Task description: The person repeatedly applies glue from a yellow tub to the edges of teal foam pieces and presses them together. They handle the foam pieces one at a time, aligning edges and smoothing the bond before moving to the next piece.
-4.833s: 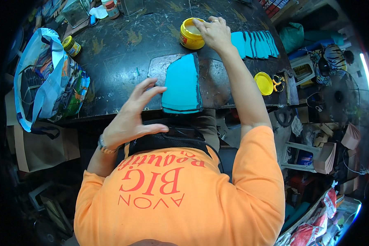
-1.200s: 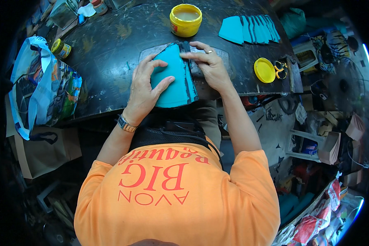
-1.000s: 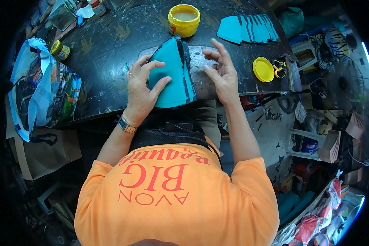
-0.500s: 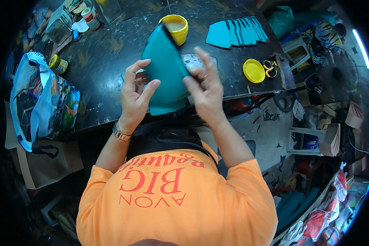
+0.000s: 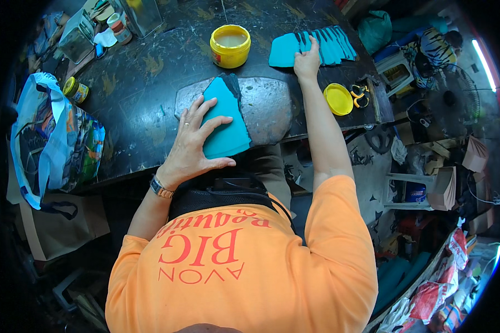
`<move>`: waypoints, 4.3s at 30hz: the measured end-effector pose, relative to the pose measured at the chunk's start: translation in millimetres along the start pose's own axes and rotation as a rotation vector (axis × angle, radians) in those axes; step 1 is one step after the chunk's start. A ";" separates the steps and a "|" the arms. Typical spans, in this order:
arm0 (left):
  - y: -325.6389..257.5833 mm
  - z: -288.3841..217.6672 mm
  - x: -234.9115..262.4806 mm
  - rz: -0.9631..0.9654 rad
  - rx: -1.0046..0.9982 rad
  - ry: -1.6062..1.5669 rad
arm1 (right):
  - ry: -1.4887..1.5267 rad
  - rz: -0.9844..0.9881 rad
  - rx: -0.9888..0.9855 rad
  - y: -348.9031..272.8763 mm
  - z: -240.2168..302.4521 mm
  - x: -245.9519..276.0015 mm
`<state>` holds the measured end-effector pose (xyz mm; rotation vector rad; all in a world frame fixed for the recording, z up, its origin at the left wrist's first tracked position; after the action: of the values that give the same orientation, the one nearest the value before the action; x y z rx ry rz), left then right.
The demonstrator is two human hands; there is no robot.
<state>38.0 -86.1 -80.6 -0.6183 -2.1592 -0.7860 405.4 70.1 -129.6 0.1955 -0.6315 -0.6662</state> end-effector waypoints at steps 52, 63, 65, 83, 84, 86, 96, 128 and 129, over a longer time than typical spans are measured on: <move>24.5 14.6 3.0 -0.211 0.237 -0.091 | -0.735 0.453 0.490 -15.0 151.0 -65.4; 20.1 25.2 -9.0 -0.230 0.232 -0.104 | -0.643 0.195 0.753 -71.4 148.0 -21.4; 19.7 25.8 -9.3 -0.236 0.229 -0.095 | -0.638 0.170 0.818 -88.2 154.4 -8.3; 18.3 24.9 -5.5 -0.196 0.295 -0.148 | 0.070 0.600 0.427 -126.1 109.3 -45.2; 18.1 25.2 -5.1 -0.202 0.283 -0.141 | 0.084 0.602 0.430 -124.9 108.5 -45.5; 16.9 25.9 -4.2 -0.212 0.275 -0.121 | 0.123 0.613 0.435 -123.6 108.6 -44.4; 16.2 29.1 -2.0 -0.196 0.281 -0.180 | 0.108 0.687 0.505 -149.0 107.5 -3.1; 14.6 29.6 -4.1 -0.196 0.282 -0.121 | 0.157 0.706 0.455 -129.4 114.4 -36.8; 14.3 30.0 -4.7 -0.211 0.298 -0.133 | 0.178 0.731 0.437 -130.1 113.1 -33.8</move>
<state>35.6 -56.1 -95.5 -0.2992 -2.4315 -0.5258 249.5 -6.5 -103.1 0.3976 -0.6158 0.1990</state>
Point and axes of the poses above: each hand's wrist, its own y-axis towards the middle knuckle, its own x-axis out of the back of the hand, z = x × y, the point moved 2 cm from there along y, towards the middle knuckle, and after that the axes turned 1 degree about x, right-handed, at the moved point
